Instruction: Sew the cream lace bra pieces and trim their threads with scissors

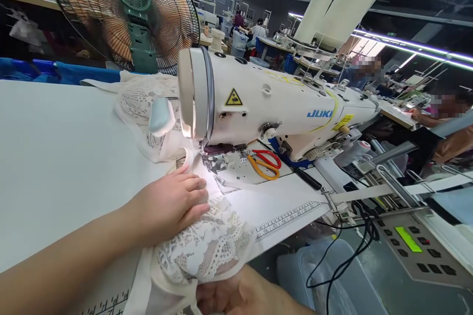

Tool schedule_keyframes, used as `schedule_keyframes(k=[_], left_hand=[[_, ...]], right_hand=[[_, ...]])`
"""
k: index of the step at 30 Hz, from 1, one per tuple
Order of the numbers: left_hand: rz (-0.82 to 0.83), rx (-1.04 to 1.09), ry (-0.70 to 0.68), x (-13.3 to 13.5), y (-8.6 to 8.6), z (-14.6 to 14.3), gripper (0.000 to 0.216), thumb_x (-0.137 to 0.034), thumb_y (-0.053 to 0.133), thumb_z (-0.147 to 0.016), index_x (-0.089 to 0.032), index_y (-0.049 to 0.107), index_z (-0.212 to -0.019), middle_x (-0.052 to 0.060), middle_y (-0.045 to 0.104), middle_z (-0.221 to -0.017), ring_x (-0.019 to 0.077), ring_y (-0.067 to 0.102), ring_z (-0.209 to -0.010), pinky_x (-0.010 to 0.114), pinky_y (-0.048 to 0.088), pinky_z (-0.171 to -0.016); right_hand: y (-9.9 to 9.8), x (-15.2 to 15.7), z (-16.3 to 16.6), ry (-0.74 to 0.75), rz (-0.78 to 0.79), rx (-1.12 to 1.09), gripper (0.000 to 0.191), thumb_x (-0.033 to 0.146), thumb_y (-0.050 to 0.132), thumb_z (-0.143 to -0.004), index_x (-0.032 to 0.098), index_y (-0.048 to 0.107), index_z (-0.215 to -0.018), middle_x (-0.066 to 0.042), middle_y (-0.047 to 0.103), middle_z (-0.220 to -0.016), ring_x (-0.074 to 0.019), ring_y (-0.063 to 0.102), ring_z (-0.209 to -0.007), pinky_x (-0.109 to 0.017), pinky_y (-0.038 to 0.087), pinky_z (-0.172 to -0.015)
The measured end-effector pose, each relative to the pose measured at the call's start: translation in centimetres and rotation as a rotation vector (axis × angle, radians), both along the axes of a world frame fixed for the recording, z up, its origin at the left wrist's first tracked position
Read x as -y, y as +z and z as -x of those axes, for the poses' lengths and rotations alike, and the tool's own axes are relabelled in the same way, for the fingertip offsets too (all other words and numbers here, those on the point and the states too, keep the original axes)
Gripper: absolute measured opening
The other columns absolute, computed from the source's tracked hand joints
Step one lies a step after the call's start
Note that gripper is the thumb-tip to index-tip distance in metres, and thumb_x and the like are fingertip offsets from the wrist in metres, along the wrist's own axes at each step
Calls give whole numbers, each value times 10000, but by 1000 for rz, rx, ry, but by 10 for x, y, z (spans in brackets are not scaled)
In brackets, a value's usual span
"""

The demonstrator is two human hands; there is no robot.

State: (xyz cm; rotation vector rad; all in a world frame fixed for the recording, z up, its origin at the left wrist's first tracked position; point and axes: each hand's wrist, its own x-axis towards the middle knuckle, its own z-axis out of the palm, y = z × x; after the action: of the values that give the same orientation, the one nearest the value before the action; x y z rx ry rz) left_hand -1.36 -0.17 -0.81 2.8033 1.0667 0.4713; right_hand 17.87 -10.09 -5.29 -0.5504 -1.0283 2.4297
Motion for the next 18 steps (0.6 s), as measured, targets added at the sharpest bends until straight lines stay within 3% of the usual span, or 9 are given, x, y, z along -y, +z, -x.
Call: schedule_keyframes(k=[2,6,11,18], left_hand=[[52,16,3,0,3,1,531,-450,246,-1021,-237,728,-948,44,723,-1133,226,650,-1066,454,354,-1113],[83,42,13,-1,6,1,621,-485,158,-1028,-236,724,-976,51,704,-1192,222,641,-1099,439,347,-1120],[92,64,21,-5,4,3,616,-496,162,-1029,-240,721,-992,37,705,-1191,210,639,-1098,422,362,-1113],[89,59,52,-12,2,3,637,-539,157,-1016,-203,685,-1134,66,686,-1194,229,614,-1091,350,487,-919]], right_hand=[[0,-1,4,-21,43,-27,828,613,841,-569,175,611,-1233,-107,681,-1151,-253,610,-1162,-429,417,-1061],[0,1,7,-71,47,-82,994,593,891,-476,209,546,-1326,-127,649,-1247,-300,571,-1229,-498,358,-1108],[17,-3,9,-149,-109,-188,834,642,749,-715,219,511,-1393,-152,601,-1322,-278,545,-1274,-485,298,-1152],[14,-13,22,-199,-136,-251,706,581,732,-767,197,582,-1340,-152,620,-1298,-291,511,-1315,-500,296,-1155]])
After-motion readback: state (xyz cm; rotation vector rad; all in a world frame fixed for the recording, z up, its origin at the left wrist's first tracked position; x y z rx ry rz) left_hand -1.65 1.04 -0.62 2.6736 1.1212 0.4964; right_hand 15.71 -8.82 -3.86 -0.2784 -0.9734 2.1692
